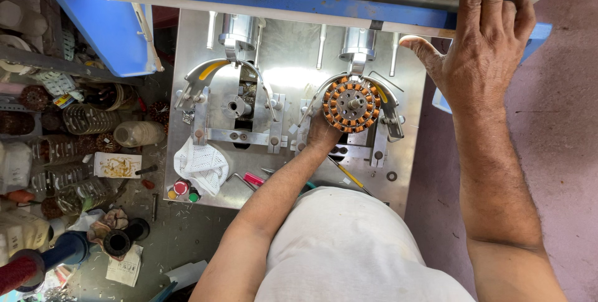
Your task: The person places a motor stator into a winding machine, secures it with a clamp, and operates the machine's control panel to wind copper wire around the stator slots. The person uses a screwdriver to tighten the clamp and a pencil to guide the wire.
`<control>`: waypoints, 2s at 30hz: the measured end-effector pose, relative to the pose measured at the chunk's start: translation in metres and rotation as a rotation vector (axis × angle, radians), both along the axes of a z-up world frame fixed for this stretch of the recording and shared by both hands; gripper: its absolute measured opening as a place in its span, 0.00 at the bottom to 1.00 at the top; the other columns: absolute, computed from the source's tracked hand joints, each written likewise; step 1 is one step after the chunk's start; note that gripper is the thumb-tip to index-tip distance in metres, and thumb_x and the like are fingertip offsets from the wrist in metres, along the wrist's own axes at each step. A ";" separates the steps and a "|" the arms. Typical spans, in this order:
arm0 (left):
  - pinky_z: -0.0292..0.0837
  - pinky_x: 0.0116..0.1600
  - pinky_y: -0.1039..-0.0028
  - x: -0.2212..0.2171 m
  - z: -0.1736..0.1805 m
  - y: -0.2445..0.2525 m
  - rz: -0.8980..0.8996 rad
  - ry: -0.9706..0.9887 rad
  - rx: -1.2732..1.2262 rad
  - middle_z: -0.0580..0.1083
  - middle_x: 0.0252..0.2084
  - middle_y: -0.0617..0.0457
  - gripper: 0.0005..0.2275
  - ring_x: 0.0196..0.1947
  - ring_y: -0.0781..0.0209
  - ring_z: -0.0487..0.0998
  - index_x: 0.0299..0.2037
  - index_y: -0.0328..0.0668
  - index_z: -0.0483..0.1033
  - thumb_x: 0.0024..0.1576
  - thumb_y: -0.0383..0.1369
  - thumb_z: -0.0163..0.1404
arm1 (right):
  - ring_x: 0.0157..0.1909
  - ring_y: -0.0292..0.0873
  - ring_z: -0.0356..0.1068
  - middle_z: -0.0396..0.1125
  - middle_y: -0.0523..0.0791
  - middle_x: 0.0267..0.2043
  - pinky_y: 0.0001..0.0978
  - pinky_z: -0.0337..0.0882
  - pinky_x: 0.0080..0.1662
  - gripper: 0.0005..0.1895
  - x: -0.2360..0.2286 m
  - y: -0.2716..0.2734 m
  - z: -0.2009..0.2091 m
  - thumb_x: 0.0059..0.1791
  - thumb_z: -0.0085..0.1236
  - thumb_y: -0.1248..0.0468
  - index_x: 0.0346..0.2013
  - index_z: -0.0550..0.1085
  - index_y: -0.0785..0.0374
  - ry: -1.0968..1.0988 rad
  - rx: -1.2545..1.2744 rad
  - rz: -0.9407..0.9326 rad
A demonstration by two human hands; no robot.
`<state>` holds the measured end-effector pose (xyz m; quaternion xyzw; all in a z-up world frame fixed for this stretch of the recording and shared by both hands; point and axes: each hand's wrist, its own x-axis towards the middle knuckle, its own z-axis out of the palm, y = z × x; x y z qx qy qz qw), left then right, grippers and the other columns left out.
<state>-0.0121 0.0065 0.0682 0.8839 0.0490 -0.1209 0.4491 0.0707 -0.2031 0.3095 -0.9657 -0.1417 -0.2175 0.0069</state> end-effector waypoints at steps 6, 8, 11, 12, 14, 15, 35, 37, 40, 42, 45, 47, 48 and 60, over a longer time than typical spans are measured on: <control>0.79 0.50 0.63 0.002 0.000 0.000 0.021 0.012 -0.020 0.79 0.45 0.43 0.10 0.47 0.48 0.81 0.46 0.38 0.76 0.59 0.34 0.53 | 0.74 0.50 0.61 0.43 0.53 0.84 0.56 0.50 0.73 0.64 0.000 -0.004 -0.007 0.41 0.68 0.36 0.79 0.50 0.64 -0.013 -0.034 -0.007; 0.79 0.50 0.63 0.003 -0.001 -0.001 0.013 0.010 -0.017 0.79 0.44 0.44 0.10 0.47 0.49 0.82 0.46 0.38 0.77 0.59 0.34 0.54 | 0.77 0.51 0.60 0.43 0.52 0.84 0.56 0.50 0.73 0.64 0.000 -0.006 -0.009 0.42 0.69 0.34 0.79 0.50 0.63 -0.019 -0.035 -0.002; 0.79 0.50 0.64 0.004 -0.002 -0.001 -0.007 0.004 0.002 0.79 0.44 0.44 0.10 0.47 0.50 0.82 0.45 0.37 0.77 0.59 0.35 0.53 | 0.75 0.52 0.60 0.42 0.54 0.84 0.57 0.50 0.72 0.65 0.001 -0.009 -0.013 0.40 0.69 0.34 0.80 0.49 0.63 -0.025 -0.037 0.007; 0.79 0.49 0.64 0.005 -0.003 -0.001 -0.006 0.011 0.000 0.79 0.45 0.44 0.10 0.47 0.50 0.82 0.46 0.37 0.77 0.59 0.35 0.53 | 0.74 0.52 0.60 0.41 0.55 0.84 0.58 0.50 0.72 0.66 0.002 -0.010 -0.015 0.39 0.68 0.35 0.80 0.49 0.63 -0.027 -0.038 0.011; 0.79 0.49 0.64 0.004 -0.004 -0.001 -0.012 0.010 0.005 0.79 0.45 0.44 0.11 0.46 0.50 0.82 0.46 0.37 0.77 0.59 0.35 0.53 | 0.75 0.52 0.60 0.41 0.54 0.81 0.58 0.50 0.72 0.66 0.003 -0.011 -0.018 0.39 0.69 0.34 0.80 0.49 0.60 -0.059 -0.070 -0.004; 0.79 0.50 0.64 0.004 -0.005 -0.001 -0.019 0.001 0.013 0.79 0.45 0.44 0.11 0.46 0.50 0.82 0.46 0.37 0.77 0.58 0.35 0.54 | 0.75 0.52 0.60 0.41 0.53 0.81 0.58 0.50 0.72 0.66 0.004 -0.010 -0.020 0.38 0.69 0.34 0.80 0.49 0.59 -0.086 -0.087 -0.006; 0.77 0.50 0.60 -0.004 -0.023 0.000 -0.073 -0.166 -0.032 0.78 0.47 0.41 0.12 0.47 0.43 0.80 0.49 0.39 0.76 0.56 0.32 0.53 | 0.61 0.49 0.72 0.68 0.51 0.62 0.41 0.76 0.61 0.16 -0.033 0.019 -0.123 0.59 0.59 0.63 0.59 0.72 0.67 0.167 0.810 0.209; 0.78 0.49 0.61 -0.002 -0.021 -0.001 -0.021 -0.066 -0.092 0.79 0.45 0.42 0.12 0.46 0.44 0.81 0.48 0.39 0.76 0.56 0.34 0.54 | 0.61 0.49 0.72 0.66 0.56 0.63 0.41 0.77 0.58 0.23 -0.007 0.024 -0.137 0.58 0.58 0.60 0.62 0.68 0.73 0.403 1.159 0.143; 0.78 0.49 0.60 0.001 -0.014 0.000 -0.101 -0.117 -0.004 0.79 0.46 0.41 0.11 0.47 0.43 0.81 0.48 0.40 0.77 0.58 0.34 0.52 | 0.63 0.53 0.68 0.65 0.61 0.59 0.44 0.70 0.61 0.30 0.037 0.040 -0.150 0.58 0.65 0.60 0.62 0.64 0.81 0.674 1.220 0.118; 0.77 0.50 0.59 0.002 -0.012 0.002 -0.102 -0.114 0.025 0.79 0.46 0.41 0.12 0.48 0.42 0.80 0.49 0.40 0.77 0.58 0.33 0.52 | 0.52 0.55 0.73 0.69 0.62 0.51 0.52 0.73 0.52 0.30 0.059 0.048 -0.151 0.54 0.66 0.56 0.55 0.67 0.81 0.955 1.322 -0.158; 0.78 0.51 0.59 0.003 -0.012 0.001 -0.095 -0.031 0.000 0.79 0.46 0.40 0.11 0.48 0.43 0.81 0.48 0.41 0.77 0.59 0.35 0.52 | 0.48 0.52 0.76 0.72 0.57 0.48 0.53 0.79 0.49 0.30 0.082 0.060 -0.151 0.45 0.69 0.57 0.51 0.69 0.75 1.156 1.489 -0.352; 0.78 0.51 0.59 0.002 -0.012 0.001 -0.085 -0.005 -0.015 0.79 0.46 0.40 0.11 0.48 0.43 0.81 0.48 0.41 0.77 0.59 0.35 0.52 | 0.49 0.50 0.77 0.73 0.54 0.48 0.51 0.81 0.49 0.32 0.088 0.065 -0.150 0.40 0.71 0.59 0.52 0.69 0.72 1.188 1.551 -0.394; 0.77 0.51 0.59 0.002 -0.011 0.001 -0.079 -0.019 -0.012 0.79 0.46 0.40 0.11 0.48 0.43 0.81 0.48 0.41 0.77 0.59 0.35 0.52 | 0.49 0.50 0.77 0.73 0.54 0.49 0.51 0.81 0.49 0.33 0.089 0.067 -0.150 0.39 0.72 0.60 0.53 0.70 0.72 1.193 1.548 -0.411; 0.79 0.49 0.61 0.002 -0.008 0.002 -0.089 -0.012 0.006 0.80 0.45 0.42 0.10 0.46 0.46 0.82 0.47 0.41 0.77 0.60 0.34 0.51 | 0.54 0.53 0.75 0.71 0.61 0.51 0.46 0.75 0.56 0.41 0.088 0.065 -0.162 0.40 0.75 0.53 0.56 0.68 0.79 1.112 1.334 -0.424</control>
